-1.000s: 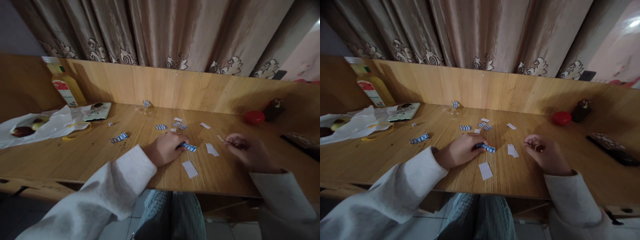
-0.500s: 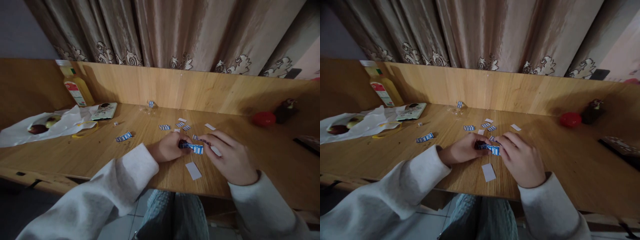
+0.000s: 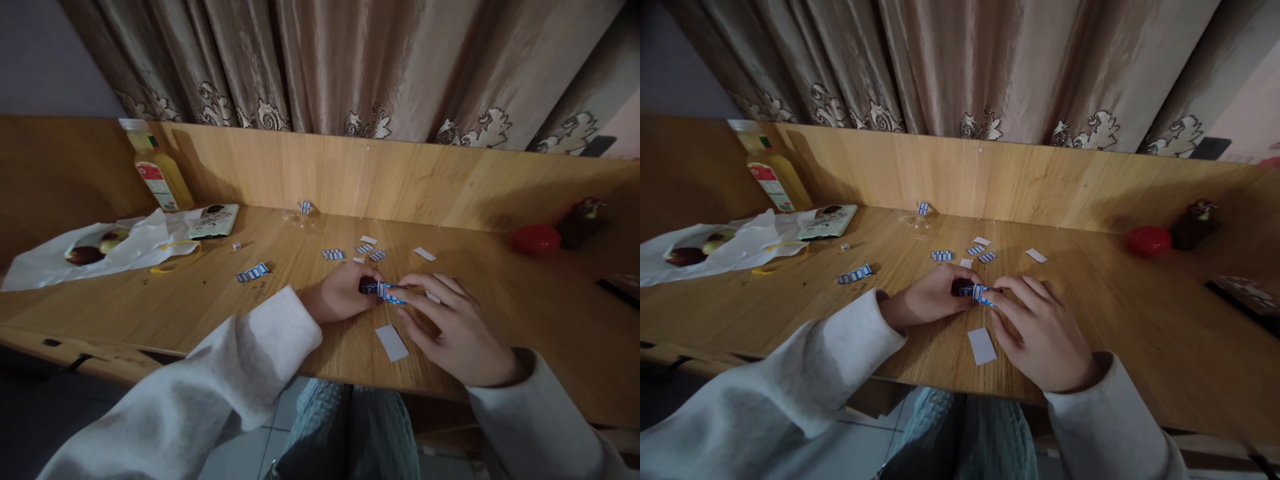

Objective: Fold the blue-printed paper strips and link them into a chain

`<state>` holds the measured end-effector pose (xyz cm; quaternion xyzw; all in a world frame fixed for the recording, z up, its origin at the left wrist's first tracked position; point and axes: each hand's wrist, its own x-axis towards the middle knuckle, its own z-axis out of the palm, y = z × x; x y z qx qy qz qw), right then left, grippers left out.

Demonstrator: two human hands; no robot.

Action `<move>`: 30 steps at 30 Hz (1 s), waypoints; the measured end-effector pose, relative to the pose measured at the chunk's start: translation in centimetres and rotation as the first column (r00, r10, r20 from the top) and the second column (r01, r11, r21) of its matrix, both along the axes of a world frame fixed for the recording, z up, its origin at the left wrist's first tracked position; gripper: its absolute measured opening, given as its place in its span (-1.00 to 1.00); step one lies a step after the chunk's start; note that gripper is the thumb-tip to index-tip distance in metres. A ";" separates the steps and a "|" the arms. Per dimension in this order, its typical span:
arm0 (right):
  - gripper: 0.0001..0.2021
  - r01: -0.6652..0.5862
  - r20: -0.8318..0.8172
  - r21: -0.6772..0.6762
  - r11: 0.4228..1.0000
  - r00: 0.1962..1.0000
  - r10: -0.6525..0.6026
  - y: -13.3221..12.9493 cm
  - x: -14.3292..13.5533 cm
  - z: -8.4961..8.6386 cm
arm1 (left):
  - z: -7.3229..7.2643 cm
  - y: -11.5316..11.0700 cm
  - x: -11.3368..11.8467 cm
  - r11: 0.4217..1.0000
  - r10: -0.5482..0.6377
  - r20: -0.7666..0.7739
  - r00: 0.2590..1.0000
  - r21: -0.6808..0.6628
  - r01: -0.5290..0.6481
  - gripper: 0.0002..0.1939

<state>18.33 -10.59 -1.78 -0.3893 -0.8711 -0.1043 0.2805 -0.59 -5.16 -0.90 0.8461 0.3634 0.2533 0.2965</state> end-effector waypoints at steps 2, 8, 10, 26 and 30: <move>-0.77 -0.019 -0.035 -0.026 0.999 0.999 0.019 0.1 0.0 -0.1 | 0.0 0.0 0.0 1.000 -0.009 0.001 1.000 0.009 0.009 -0.87; -0.84 -0.025 -0.169 -0.083 0.996 0.986 0.010 0.3 0.0 -0.2 | 0.2 -0.4 0.0 0.998 -0.039 -0.049 0.998 0.057 0.042 -0.83; -0.87 -0.022 -0.231 -0.092 0.996 0.973 0.000 0.2 -0.2 -0.3 | 0.2 -0.5 0.0 0.993 -0.069 -0.048 0.996 0.089 0.073 -0.81; -0.90 0.027 -0.353 -0.340 0.940 0.923 -0.154 0.0 0.0 -0.7 | 1.0 -1.7 0.5 0.983 -0.097 -0.174 0.980 0.136 0.121 -0.63; -0.92 0.049 -0.323 -0.338 0.940 0.932 -0.164 0.1 0.0 -0.8 | 0.3 -1.0 0.3 0.956 -0.112 -0.190 0.975 0.247 0.158 -0.80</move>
